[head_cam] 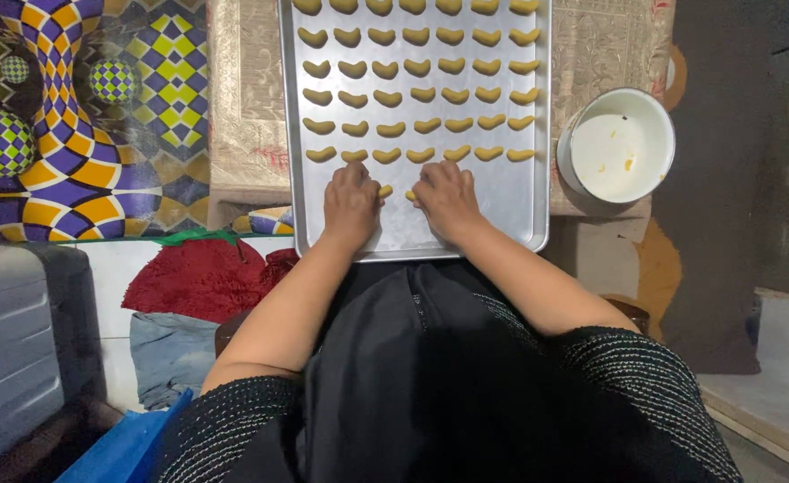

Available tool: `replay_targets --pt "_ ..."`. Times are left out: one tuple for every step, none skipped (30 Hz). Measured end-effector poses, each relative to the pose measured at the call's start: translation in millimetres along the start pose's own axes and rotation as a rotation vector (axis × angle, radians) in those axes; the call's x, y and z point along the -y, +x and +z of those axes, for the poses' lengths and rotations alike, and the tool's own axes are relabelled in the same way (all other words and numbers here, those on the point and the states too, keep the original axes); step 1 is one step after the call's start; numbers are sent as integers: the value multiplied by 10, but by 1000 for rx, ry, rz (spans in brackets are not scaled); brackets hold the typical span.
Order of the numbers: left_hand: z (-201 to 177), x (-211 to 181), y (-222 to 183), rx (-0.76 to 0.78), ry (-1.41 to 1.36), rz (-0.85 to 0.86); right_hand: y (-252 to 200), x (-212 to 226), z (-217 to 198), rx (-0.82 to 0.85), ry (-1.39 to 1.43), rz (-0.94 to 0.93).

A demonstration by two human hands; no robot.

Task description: Shaping dough into small crescents on a baking sheet and placing the sheet into a commercial oven

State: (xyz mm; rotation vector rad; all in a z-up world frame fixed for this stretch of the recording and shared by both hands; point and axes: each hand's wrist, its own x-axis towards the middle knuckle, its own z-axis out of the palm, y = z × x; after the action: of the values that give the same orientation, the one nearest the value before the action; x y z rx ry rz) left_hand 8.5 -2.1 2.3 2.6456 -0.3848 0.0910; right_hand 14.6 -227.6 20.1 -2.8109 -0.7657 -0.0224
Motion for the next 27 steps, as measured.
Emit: replay_targets --pt "7 -5 0 -1 -6 -4 -3 -2 -8 7 8 10" --pt "7 -3 3 -3 -11 -8 4 -1 -13 11 16 19" --pt "8 -5 -6 -4 -10 -8 4 4 -41 10 16 19" --pt "2 -5 -9 4 -9 -7 10 11 -71 27 18 28" --pt "-5 -6 -14 12 -7 -6 14 17 -102 44 20 36" --pt "-36 -14 -19 11 -6 -2 -11 -1 -116 41 20 38" --pt "-68 -21 -23 11 -8 -4 -34 -20 -130 32 38 37" --pt "-104 -28 -20 10 -12 -5 -50 -41 -151 23 55 36" --pt "-130 -30 -20 9 -11 -2 -95 -67 -177 20 54 37" --pt "-152 -39 -24 23 -16 -11 -147 -97 -205 -37 68 44" --pt "-174 -50 -29 37 -21 -19 -202 -127 -233 -93 81 50" --pt "-210 -50 -46 35 -22 -16 -258 -226 -170 -95 79 52" --pt "-246 -51 -65 40 -32 -23 -317 -325 -107 -166 107 56" --pt "-282 -52 -79 42 -41 -29 -373 -425 -44 -239 135 60" --pt "-275 -12 -113 39 -40 -24 -460 -504 -21 -244 132 61" --pt "-273 30 -151 1 -52 -33 -543 -579 2 -319 201 80" --pt "-270 72 -190 -37 -64 -43 -627 -653 27 -395 271 99" --pt "-228 118 -223 -39 -63 -41 -661 -621 -52 -398 270 98" --pt "-186 164 -258 -79 -110 -49 -698 -587 -130 -402 304 137" --pt "-146 211 -278 -119 -156 -56 -726 -558 -212 -408 337 176" --pt "-250 170 -304 -122 -155 -53 -769 -590 -174 -412 335 175" --pt "-359 130 -329 -120 -225 -81 -812 -617 -138 -361 339 135" --pt "-469 89 -356 -118 -294 -110 -854 -644 -104 -309 342 95" --pt "-451 152 -371 -123 -293 -105 -883 -665 -116 -316 339 93" --pt "-430 218 -385 -147 -248 -107 -911 -687 -126 -382 303 126" --pt "-402 271 -438 -170 -205 -114 -970 -696 -132 -442 268 160" --pt "-382 368 -456 -172 -205 -114 -1009 -819 -115 -443 267 158"
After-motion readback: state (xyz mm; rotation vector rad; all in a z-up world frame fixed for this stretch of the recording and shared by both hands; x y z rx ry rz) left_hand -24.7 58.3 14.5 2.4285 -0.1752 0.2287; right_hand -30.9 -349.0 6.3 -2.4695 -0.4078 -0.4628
